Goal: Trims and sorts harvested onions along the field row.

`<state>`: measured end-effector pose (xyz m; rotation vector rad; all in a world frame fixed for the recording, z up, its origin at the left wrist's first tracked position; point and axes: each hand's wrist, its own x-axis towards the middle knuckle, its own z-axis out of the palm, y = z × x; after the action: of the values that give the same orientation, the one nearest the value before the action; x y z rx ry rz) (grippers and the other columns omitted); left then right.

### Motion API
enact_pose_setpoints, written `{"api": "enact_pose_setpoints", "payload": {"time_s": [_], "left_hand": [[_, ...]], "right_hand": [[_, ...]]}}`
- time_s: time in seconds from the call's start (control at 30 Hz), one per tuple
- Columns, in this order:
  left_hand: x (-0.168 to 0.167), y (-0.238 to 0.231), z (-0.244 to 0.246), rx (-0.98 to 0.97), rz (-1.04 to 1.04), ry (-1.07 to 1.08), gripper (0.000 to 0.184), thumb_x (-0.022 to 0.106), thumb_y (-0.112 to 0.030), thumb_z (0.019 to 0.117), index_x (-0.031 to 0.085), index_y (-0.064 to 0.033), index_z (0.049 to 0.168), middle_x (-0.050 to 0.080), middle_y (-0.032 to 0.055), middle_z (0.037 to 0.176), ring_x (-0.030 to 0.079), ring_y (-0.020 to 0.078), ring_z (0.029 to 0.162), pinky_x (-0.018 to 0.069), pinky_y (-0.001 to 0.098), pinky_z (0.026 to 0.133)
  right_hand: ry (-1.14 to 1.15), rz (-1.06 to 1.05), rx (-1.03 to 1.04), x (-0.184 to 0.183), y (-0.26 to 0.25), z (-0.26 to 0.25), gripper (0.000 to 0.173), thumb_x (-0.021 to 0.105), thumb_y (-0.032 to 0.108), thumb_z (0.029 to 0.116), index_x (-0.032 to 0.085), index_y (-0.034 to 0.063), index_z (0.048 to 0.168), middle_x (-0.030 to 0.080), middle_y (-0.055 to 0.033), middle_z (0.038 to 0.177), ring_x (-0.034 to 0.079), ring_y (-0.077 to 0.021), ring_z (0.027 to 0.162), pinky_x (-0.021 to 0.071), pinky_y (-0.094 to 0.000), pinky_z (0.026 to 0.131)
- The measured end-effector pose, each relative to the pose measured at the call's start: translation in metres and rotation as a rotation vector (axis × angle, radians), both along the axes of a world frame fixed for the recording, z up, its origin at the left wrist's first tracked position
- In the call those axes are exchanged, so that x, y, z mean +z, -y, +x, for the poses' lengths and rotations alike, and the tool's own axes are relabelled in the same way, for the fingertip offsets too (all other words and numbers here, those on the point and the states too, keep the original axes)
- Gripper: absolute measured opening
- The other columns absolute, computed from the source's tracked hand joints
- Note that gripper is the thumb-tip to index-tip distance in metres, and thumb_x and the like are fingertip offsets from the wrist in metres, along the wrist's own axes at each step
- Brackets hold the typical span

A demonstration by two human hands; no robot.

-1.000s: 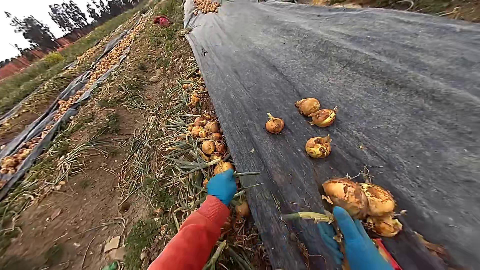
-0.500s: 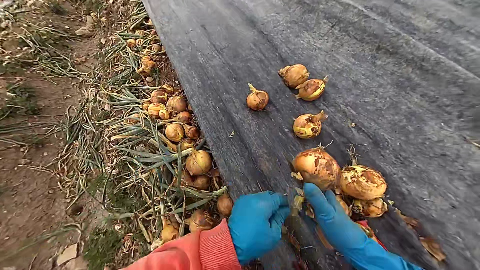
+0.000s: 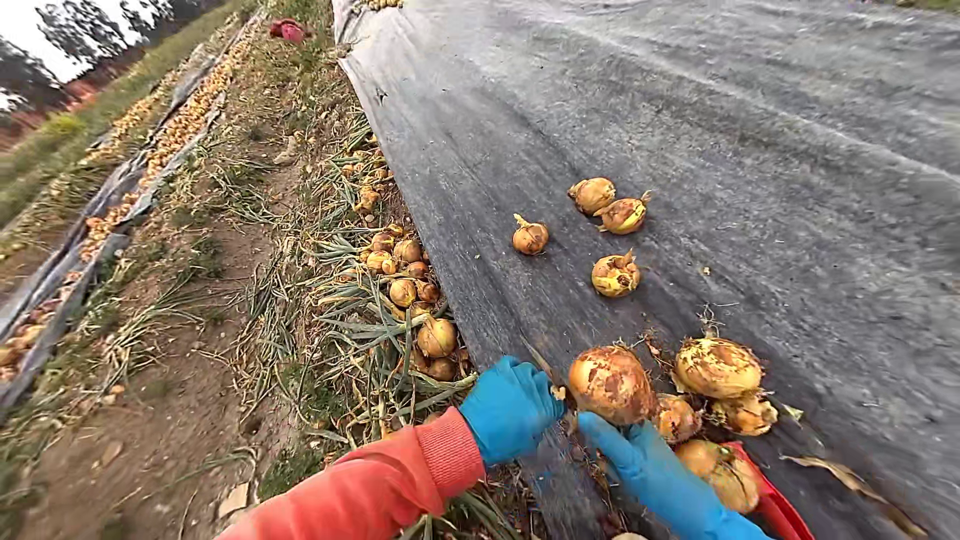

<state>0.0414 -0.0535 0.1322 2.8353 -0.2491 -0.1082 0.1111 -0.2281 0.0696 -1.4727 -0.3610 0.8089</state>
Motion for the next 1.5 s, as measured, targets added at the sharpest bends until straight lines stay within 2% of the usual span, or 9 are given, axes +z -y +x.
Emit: {"api": "enact_pose_setpoints", "payload": {"time_s": [0.17,0.47,0.6,0.7,0.9,1.1,1.23,1.43,1.5], "left_hand": [[-0.030,-0.063,0.046,0.509,0.449,-0.726,0.033,0.062,-0.013,0.0988,0.066,0.0036,0.127,0.056,0.0259,0.142,0.047,0.0441,0.139,0.0384,0.0584,0.114],[-0.120,-0.055,-0.017,0.665,0.373,-1.012,0.075,0.080,-0.055,0.0839,0.062,-0.0025,0.135,0.065,0.0254,0.132,0.062,0.0445,0.124,0.0487,0.0667,0.100],[-0.096,-0.050,-0.071,1.032,-0.251,-0.606,0.044,0.075,-0.039,0.0954,0.073,-0.0002,0.116,0.072,0.0221,0.107,0.068,0.0350,0.102,0.0514,0.0585,0.094],[-0.075,-0.018,-0.106,1.080,-0.803,-0.178,0.026,0.066,-0.025,0.0971,0.063,-0.0135,0.074,0.049,-0.0067,0.053,0.040,0.0022,0.043,0.0369,0.0220,0.043],[-0.055,0.014,-0.117,0.902,-1.371,-0.175,0.037,0.085,-0.058,0.0757,0.069,-0.0254,0.065,0.055,-0.0119,0.054,0.043,-0.0044,0.043,0.0362,0.0157,0.041],[-0.052,-0.008,-0.104,0.742,-0.173,0.244,0.017,0.074,-0.027,0.0761,0.075,-0.0101,0.074,0.064,0.0013,0.057,0.061,0.0127,0.051,0.0446,0.0369,0.048],[-0.018,-0.031,-0.080,0.991,-0.021,-0.024,0.019,0.071,-0.026,0.0928,0.081,-0.0094,0.093,0.074,0.0156,0.078,0.072,0.0383,0.077,0.0506,0.0651,0.068],[0.011,0.022,-0.056,0.994,-0.049,-0.189,0.014,0.069,-0.014,0.0858,0.074,-0.0063,0.096,0.070,0.0132,0.075,0.070,0.0349,0.075,0.0525,0.0581,0.066],[0.015,0.043,-0.048,0.957,-0.097,-0.287,0.022,0.061,-0.016,0.0925,0.072,-0.0045,0.107,0.073,0.0140,0.085,0.073,0.0335,0.085,0.0557,0.0561,0.073]], "right_hand": [[-0.023,0.239,-0.086,-0.004,0.021,0.030,0.069,0.049,0.095,0.0714,0.056,0.0261,0.073,0.048,0.0119,0.055,0.044,-0.0002,0.041,0.0372,-0.0181,0.036],[-0.154,-0.353,0.140,-0.016,0.009,0.026,0.048,0.055,0.055,0.1013,0.067,0.0085,0.100,0.050,-0.0016,0.062,0.045,-0.0124,0.047,0.0415,-0.0313,0.047],[-0.233,-0.387,0.232,-0.038,0.006,0.010,0.052,0.053,0.057,0.1018,0.065,0.0059,0.106,0.049,-0.0046,0.066,0.045,-0.0156,0.052,0.0424,-0.0347,0.051],[-0.388,-0.332,0.326,-0.040,-0.002,-0.007,0.048,0.056,0.056,0.1005,0.062,0.0085,0.098,0.044,0.0000,0.061,0.042,-0.0109,0.047,0.0397,-0.0274,0.045],[-0.437,-0.066,0.526,-0.024,-0.003,-0.014,0.064,0.032,0.066,0.1036,0.056,0.0124,0.079,0.047,0.0018,0.055,0.044,-0.0069,0.041,0.0389,-0.0215,0.039],[-0.306,-0.025,0.431,-0.017,-0.009,-0.010,0.054,0.042,0.052,0.1065,0.055,0.0145,0.069,0.039,0.0041,0.050,0.037,-0.0052,0.039,0.0324,-0.0202,0.038],[-0.477,-0.028,0.458,-0.025,-0.011,-0.017,0.060,0.037,0.066,0.1011,0.049,0.0183,0.067,0.041,0.0048,0.050,0.041,-0.0052,0.037,0.0387,-0.0213,0.035],[-0.288,-0.428,0.689,-0.028,-0.018,-0.024,0.040,0.056,0.044,0.1041,0.062,0.0069,0.119,0.051,-0.0002,0.082,0.045,-0.0103,0.065,0.0410,-0.0292,0.059],[-0.404,-0.219,0.561,-0.036,-0.013,-0.038,0.026,0.057,0.039,0.1016,0.057,0.0134,0.107,0.050,0.0068,0.069,0.046,-0.0031,0.053,0.0411,-0.0200,0.048]]}}
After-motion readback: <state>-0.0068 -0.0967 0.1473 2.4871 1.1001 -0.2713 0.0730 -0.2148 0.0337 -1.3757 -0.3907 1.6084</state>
